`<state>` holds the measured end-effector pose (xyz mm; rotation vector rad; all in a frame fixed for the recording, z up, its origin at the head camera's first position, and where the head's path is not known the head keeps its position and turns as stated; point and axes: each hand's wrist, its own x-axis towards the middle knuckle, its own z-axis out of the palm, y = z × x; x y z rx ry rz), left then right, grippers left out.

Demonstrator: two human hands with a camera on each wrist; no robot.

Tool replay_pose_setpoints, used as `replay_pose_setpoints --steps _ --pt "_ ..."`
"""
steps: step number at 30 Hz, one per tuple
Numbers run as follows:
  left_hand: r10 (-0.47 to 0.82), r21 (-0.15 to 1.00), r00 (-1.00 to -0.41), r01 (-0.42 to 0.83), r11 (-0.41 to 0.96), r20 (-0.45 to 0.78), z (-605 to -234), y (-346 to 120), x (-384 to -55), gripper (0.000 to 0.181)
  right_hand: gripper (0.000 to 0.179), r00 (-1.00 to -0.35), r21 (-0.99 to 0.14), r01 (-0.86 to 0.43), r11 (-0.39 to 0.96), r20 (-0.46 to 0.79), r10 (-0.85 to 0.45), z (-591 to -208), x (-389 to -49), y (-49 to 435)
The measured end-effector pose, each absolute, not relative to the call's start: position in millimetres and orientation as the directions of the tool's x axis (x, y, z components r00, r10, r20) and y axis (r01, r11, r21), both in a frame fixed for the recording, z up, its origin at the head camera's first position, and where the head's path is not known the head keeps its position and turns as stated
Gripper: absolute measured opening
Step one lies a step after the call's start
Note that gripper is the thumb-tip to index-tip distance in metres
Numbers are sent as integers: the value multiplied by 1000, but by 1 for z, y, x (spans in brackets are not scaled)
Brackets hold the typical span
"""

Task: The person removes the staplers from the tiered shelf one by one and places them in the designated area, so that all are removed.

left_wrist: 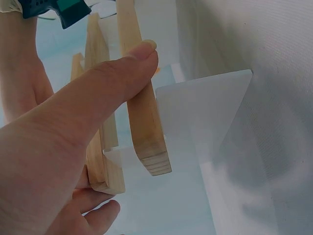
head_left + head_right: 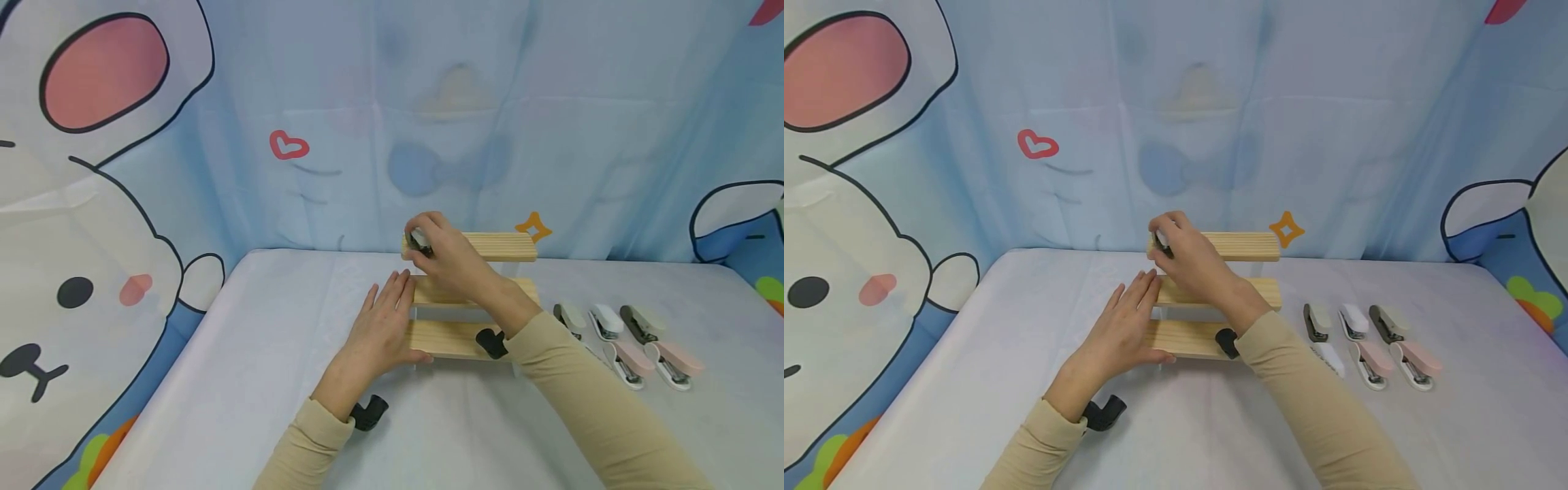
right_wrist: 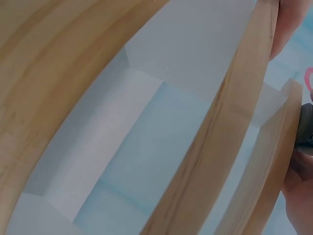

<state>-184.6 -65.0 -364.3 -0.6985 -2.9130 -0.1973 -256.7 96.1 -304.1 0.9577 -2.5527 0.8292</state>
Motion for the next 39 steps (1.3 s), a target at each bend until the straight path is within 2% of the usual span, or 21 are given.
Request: replay_pose_setpoints --steps 6,16,39 --pt "437 96 -885 455 885 161 -364 -65 -185 127 25 -724 -391 -683 617 469 -505 -304 -257 99" --pt "434 106 -886 453 885 161 -364 -65 -184 128 22 -655 -307 -738 601 540 -528 -307 -258 103" --pt "437 103 -882 458 883 177 -365 -64 -184 129 25 -651 -282 -725 628 578 -493 -306 -235 137"
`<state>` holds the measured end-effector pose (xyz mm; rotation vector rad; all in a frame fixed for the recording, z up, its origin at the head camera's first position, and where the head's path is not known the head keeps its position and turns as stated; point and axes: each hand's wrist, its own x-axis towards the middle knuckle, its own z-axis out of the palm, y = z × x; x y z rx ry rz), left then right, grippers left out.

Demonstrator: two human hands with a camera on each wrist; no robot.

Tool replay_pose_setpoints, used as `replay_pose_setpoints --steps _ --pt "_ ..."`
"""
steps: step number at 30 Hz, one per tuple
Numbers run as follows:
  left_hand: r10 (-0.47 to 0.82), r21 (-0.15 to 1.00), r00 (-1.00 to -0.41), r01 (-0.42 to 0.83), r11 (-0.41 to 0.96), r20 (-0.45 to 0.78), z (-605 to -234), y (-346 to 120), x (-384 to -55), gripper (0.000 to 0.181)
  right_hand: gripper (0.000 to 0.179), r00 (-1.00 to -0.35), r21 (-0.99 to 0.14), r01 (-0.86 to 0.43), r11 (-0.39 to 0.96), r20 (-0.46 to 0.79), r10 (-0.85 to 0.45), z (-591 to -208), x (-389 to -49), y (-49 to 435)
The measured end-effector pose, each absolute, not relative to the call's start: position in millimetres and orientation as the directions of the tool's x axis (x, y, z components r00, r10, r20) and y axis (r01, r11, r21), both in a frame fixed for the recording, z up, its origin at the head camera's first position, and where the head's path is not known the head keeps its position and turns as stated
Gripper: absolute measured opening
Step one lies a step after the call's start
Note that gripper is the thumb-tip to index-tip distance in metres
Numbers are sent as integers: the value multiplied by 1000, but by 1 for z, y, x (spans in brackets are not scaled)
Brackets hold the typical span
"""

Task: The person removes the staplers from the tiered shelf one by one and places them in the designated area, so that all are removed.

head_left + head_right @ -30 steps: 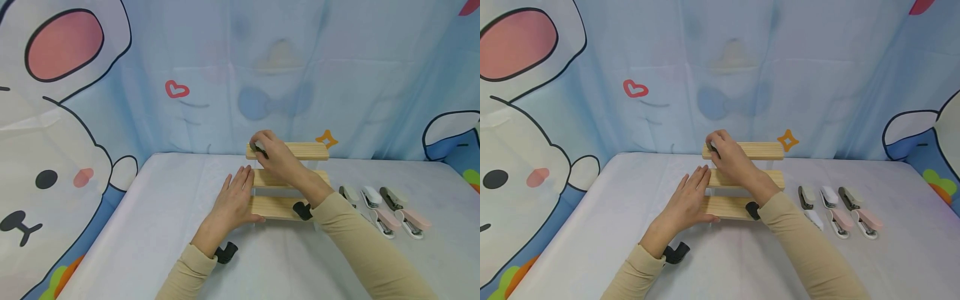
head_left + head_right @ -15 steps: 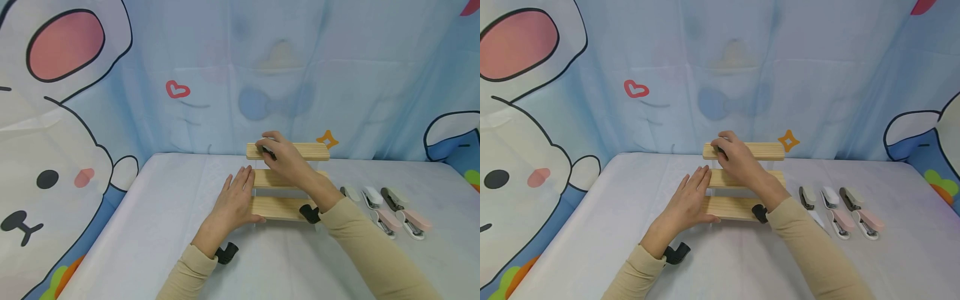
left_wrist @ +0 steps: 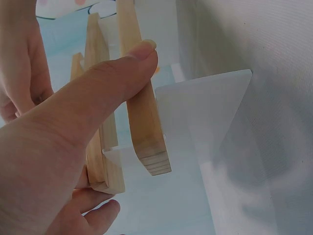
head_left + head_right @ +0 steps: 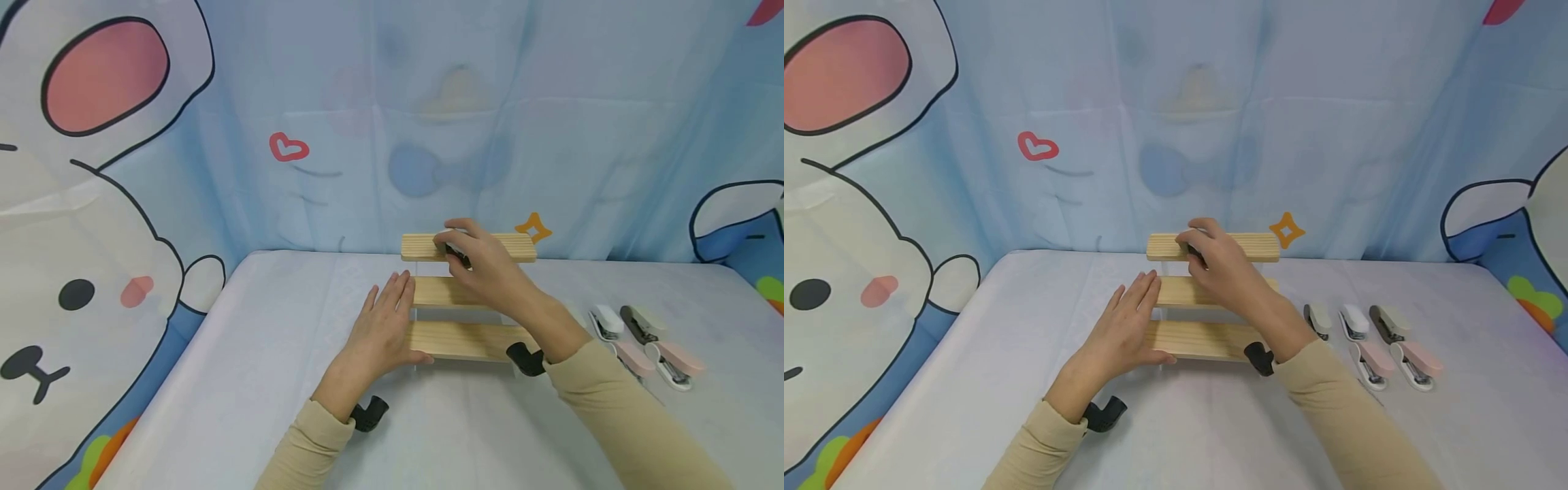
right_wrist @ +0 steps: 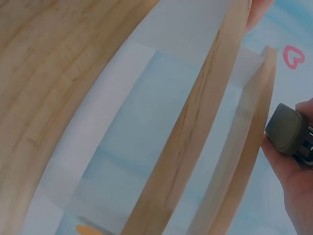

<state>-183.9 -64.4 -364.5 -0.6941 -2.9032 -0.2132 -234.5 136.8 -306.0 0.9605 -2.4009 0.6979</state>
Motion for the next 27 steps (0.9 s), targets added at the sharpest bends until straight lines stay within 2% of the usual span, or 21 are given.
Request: replay_pose_setpoints --steps 27 --pt "432 135 -885 456 880 172 -366 -63 -184 129 32 -633 -237 -697 677 646 -426 -317 -189 177"
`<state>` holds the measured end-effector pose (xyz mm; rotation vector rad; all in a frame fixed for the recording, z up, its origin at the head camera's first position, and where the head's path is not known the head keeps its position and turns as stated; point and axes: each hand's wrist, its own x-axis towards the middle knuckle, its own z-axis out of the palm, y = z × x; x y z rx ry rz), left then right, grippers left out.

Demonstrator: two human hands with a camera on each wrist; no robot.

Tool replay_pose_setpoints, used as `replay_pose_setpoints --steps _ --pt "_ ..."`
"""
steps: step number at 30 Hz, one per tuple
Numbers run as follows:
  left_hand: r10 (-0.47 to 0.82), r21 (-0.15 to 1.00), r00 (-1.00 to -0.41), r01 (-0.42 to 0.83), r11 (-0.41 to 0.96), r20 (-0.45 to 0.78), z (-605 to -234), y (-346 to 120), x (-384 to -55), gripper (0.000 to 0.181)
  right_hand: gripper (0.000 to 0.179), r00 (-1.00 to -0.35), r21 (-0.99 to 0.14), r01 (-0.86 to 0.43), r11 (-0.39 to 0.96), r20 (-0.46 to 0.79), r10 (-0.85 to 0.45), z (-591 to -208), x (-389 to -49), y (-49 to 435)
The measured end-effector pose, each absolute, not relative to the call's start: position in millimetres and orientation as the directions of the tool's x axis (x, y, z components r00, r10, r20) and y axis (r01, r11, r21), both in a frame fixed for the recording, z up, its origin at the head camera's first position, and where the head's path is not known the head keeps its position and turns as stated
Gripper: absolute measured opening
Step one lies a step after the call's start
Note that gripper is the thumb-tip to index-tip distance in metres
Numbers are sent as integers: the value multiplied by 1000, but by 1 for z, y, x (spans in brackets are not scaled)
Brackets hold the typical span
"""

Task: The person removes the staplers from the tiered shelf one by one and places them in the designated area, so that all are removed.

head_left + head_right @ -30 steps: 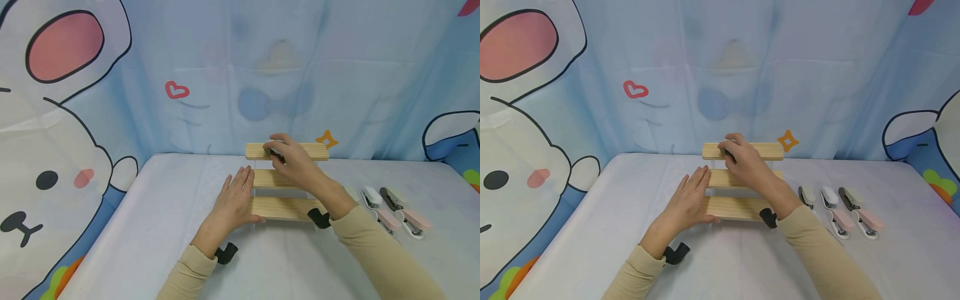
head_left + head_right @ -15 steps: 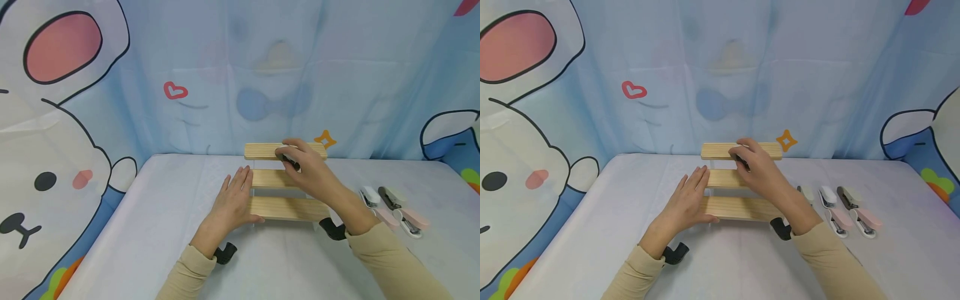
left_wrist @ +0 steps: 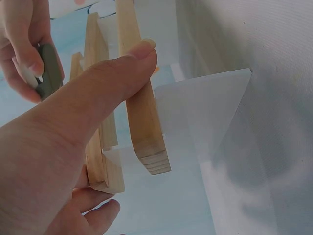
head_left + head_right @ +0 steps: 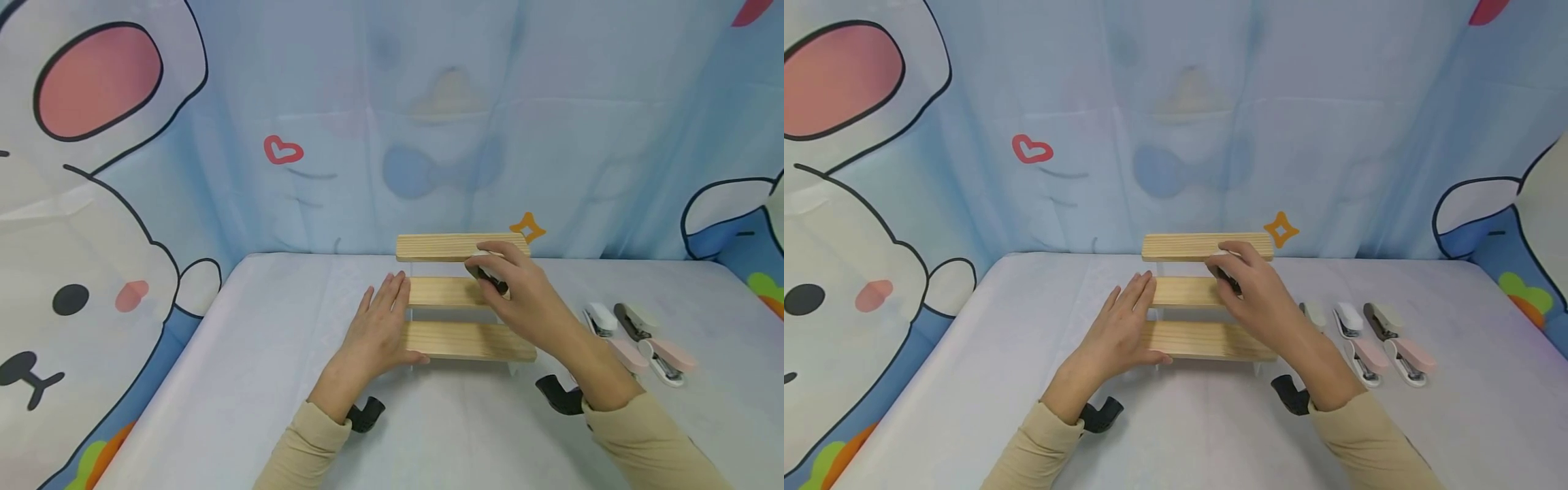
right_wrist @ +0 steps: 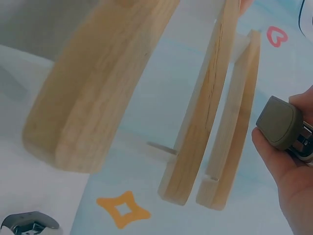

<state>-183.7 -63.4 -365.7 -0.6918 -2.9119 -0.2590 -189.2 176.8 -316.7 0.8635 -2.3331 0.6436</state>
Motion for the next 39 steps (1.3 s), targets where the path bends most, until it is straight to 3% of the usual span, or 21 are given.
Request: replay_pose_setpoints --steps 14,30,39 --pt "432 136 -884 457 879 177 -365 -63 -183 129 34 -634 -209 -676 707 653 -413 -325 -175 195" --pt "432 133 -884 457 880 178 -367 -65 -184 129 39 -590 -156 -699 698 678 -439 -337 -162 213" --pt "432 134 -885 456 880 176 -367 -64 -184 129 40 -608 -161 -685 711 663 -437 -342 -155 221"
